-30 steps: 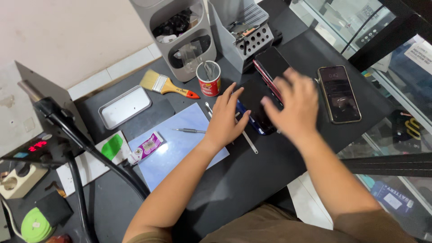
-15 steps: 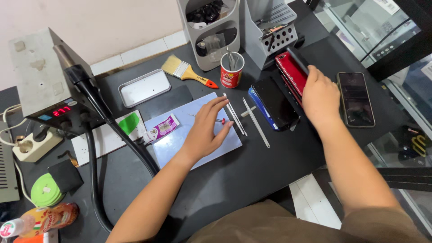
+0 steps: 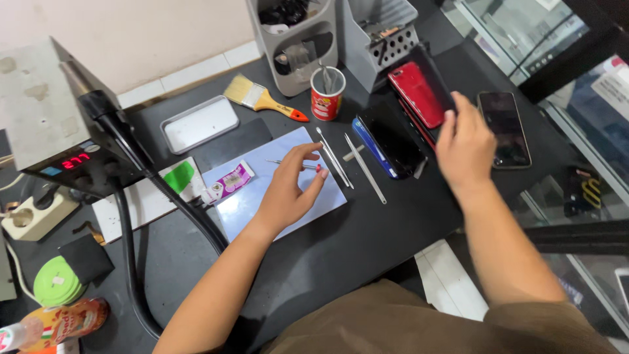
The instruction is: The person reassembles a smartphone by placing the battery and back cover, then applies a black protective film to the screen. They smooth the film with a cloth and use a heat gun to remove bubbles.
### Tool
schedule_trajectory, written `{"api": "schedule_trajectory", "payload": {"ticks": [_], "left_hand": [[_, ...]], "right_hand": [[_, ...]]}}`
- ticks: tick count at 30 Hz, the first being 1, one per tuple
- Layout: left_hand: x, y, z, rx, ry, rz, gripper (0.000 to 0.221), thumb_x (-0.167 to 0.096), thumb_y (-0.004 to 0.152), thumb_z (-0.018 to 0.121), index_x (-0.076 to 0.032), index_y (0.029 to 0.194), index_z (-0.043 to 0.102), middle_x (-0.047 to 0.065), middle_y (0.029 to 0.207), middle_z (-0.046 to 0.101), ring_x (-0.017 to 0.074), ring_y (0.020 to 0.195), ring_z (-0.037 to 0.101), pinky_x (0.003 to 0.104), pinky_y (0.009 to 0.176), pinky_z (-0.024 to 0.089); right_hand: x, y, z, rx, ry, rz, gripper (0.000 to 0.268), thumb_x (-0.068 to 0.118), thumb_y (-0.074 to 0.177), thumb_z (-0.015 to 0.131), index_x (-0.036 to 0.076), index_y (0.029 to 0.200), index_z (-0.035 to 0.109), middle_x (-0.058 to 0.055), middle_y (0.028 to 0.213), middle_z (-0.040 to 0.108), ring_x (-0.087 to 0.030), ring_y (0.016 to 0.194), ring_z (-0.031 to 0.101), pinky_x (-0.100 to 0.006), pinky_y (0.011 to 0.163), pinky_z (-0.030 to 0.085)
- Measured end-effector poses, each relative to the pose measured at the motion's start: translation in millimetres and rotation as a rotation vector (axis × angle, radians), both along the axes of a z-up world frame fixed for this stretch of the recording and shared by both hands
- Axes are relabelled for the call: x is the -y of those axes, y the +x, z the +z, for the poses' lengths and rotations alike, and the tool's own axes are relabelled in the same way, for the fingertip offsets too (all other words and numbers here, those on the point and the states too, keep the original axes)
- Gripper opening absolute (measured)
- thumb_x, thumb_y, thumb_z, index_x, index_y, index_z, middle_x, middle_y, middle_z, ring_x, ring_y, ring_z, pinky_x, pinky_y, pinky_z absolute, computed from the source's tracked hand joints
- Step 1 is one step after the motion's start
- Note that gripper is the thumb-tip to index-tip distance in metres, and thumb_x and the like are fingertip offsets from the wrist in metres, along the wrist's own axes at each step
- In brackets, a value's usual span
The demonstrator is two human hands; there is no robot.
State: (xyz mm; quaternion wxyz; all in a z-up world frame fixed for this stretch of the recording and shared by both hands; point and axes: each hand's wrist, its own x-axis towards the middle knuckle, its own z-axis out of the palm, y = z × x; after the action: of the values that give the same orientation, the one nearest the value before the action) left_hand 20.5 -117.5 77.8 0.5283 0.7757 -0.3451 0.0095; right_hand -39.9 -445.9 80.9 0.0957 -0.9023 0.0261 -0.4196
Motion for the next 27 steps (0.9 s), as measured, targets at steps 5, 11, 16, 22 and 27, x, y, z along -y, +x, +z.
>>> {"api": "schedule_trajectory", "payload": {"ticks": [5, 11, 16, 22, 27], "left_hand": [[24, -9, -8, -0.469, -0.410, -0.200, 0.071, -0.015, 0.093, 0.071, -0.011, 0.149, 0.028, 0.009, 0.151, 0.046, 0.0243, 0.135, 0.053, 0.038, 0.105, 0.049], [26, -13, -23, -0.687, -0.737, 0.040, 0.059, -0.020, 0.104, 0.060, 0.000, 0.150, 0.029, 0.016, 0.153, 0.050, 0.0294, 0.133, 0.057, 0.042, 0.105, 0.051], [-25, 0, -46, -0.732, -0.837, 0.184, 0.040, -0.012, 0.098, 0.055, -0.004, 0.132, 0.037, 0.021, 0.126, 0.064, 0.0323, 0.111, 0.067, 0.042, 0.096, 0.056], [-68, 14, -75, -0.714, -1.007, 0.314, 0.033, -0.007, 0.102, 0.058, -0.003, 0.130, 0.042, 0.014, 0.122, 0.062, 0.0234, 0.114, 0.063, 0.037, 0.099, 0.052], [-89, 33, -75, -0.614, -0.980, 0.355, 0.036, -0.009, 0.105, 0.055, -0.005, 0.135, 0.036, 0.016, 0.130, 0.059, 0.0220, 0.118, 0.060, 0.036, 0.101, 0.051]], "right_hand": [[-71, -21, 5, 0.080, 0.028, 0.247, 0.030, -0.007, 0.098, 0.065, -0.006, 0.128, 0.064, -0.018, 0.122, 0.072, -0.034, 0.103, 0.073, -0.042, 0.086, 0.058], [-148, -20, 1, 0.000, -0.021, 0.719, 0.035, 0.008, 0.082, 0.075, 0.002, 0.116, 0.068, -0.012, 0.118, 0.072, -0.030, 0.110, 0.073, -0.039, 0.084, 0.055], [-179, 4, -14, -0.034, 0.355, 0.849, 0.052, 0.015, 0.083, 0.084, 0.006, 0.127, 0.059, -0.013, 0.131, 0.064, -0.032, 0.123, 0.064, -0.042, 0.104, 0.053], [-224, 47, -48, -0.533, 0.834, 1.026, 0.073, 0.017, 0.094, 0.084, 0.005, 0.151, 0.040, -0.015, 0.130, 0.058, -0.024, 0.115, 0.067, -0.038, 0.095, 0.058], [-237, 70, -66, -0.973, 1.266, 1.010, 0.061, 0.017, 0.095, 0.066, 0.007, 0.148, 0.037, -0.012, 0.123, 0.062, -0.019, 0.081, 0.069, -0.029, 0.050, 0.059]]}}
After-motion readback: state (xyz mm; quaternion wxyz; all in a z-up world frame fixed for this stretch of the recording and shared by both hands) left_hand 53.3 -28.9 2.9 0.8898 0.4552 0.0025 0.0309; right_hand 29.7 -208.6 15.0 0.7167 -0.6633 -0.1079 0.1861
